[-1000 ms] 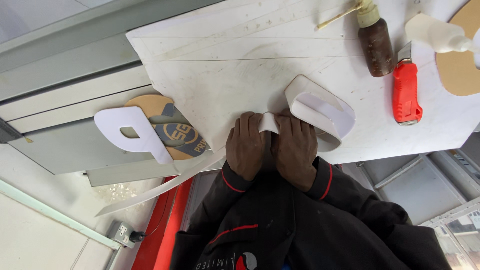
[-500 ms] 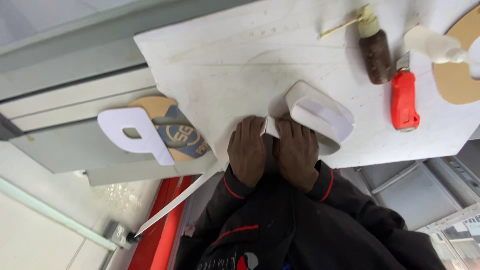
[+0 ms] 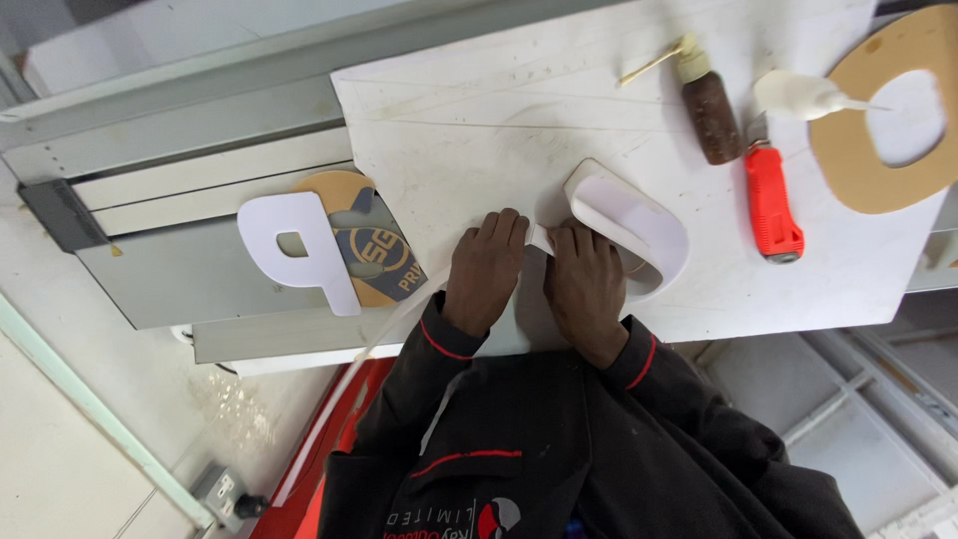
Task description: The person assembles a white letter 'U' by applying glue from a bottle to the edges of a U-shaped plastic piece and attaching a long white strip to form the letter's structure. The person presses the strip into place and adjusts it to ensure proper alignment.
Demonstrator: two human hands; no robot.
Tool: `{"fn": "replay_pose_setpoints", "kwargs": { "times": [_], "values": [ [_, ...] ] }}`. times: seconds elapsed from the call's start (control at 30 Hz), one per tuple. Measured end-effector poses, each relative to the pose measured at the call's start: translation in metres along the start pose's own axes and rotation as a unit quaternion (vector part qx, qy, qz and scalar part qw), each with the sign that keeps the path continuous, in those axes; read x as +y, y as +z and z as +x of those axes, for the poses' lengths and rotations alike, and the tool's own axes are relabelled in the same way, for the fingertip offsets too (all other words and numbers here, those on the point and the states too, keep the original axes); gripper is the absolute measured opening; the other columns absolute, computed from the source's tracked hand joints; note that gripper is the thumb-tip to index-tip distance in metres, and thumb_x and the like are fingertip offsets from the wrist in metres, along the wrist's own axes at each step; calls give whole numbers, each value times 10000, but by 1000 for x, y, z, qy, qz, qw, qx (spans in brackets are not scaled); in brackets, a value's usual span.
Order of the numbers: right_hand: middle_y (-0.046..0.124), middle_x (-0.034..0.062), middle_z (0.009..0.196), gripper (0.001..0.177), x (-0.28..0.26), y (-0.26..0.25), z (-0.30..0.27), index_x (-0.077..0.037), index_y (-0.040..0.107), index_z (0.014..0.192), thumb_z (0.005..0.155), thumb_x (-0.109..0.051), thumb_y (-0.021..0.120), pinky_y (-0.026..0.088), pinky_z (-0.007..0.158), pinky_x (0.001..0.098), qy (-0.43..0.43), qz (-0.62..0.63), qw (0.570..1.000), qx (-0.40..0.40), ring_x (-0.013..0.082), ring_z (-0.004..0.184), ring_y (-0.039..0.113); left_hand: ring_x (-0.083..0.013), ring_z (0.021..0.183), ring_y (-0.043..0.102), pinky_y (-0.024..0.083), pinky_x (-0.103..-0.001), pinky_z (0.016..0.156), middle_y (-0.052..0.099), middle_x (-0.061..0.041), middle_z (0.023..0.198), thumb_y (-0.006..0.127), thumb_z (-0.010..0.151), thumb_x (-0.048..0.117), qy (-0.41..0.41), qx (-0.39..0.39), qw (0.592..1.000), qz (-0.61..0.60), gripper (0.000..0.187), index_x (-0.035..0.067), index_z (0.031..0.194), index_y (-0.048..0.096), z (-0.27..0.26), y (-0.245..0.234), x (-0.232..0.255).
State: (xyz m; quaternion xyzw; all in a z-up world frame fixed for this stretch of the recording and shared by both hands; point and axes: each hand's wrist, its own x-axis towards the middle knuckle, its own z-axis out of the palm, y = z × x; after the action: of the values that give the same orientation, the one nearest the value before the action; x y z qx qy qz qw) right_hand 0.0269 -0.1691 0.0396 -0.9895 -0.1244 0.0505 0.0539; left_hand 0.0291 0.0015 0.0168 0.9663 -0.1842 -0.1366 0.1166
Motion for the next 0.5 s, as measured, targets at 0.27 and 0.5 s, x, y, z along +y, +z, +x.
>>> {"fn": "replay_pose_setpoints", "kwargs": {
  "times": [0.27, 0.5],
  "values": [
    [670, 24, 993, 114, -3, -1, -10, -172, 722, 1079, 1022, -195, 819, 624, 722, 337, -3, -32, 999, 30, 241, 948, 769, -211, 1001, 670, 540, -378, 670, 624, -40, 1130, 682, 1061, 46, 80, 38, 995, 49, 149, 90, 1200, 709, 9, 3, -19],
    [665, 37, 1039, 157, -2, 8, -15, -161, 717, 1088, 996, -226, 826, 634, 706, 357, 3, -13, 999, 41, 256, 984, 765, -161, 929, 665, 525, -344, 637, 651, 39, 1030, 799, 1039, 198, 106, 104, 985, 88, 112, 172, 1119, 726, 15, -1, -26]
  ]
}}
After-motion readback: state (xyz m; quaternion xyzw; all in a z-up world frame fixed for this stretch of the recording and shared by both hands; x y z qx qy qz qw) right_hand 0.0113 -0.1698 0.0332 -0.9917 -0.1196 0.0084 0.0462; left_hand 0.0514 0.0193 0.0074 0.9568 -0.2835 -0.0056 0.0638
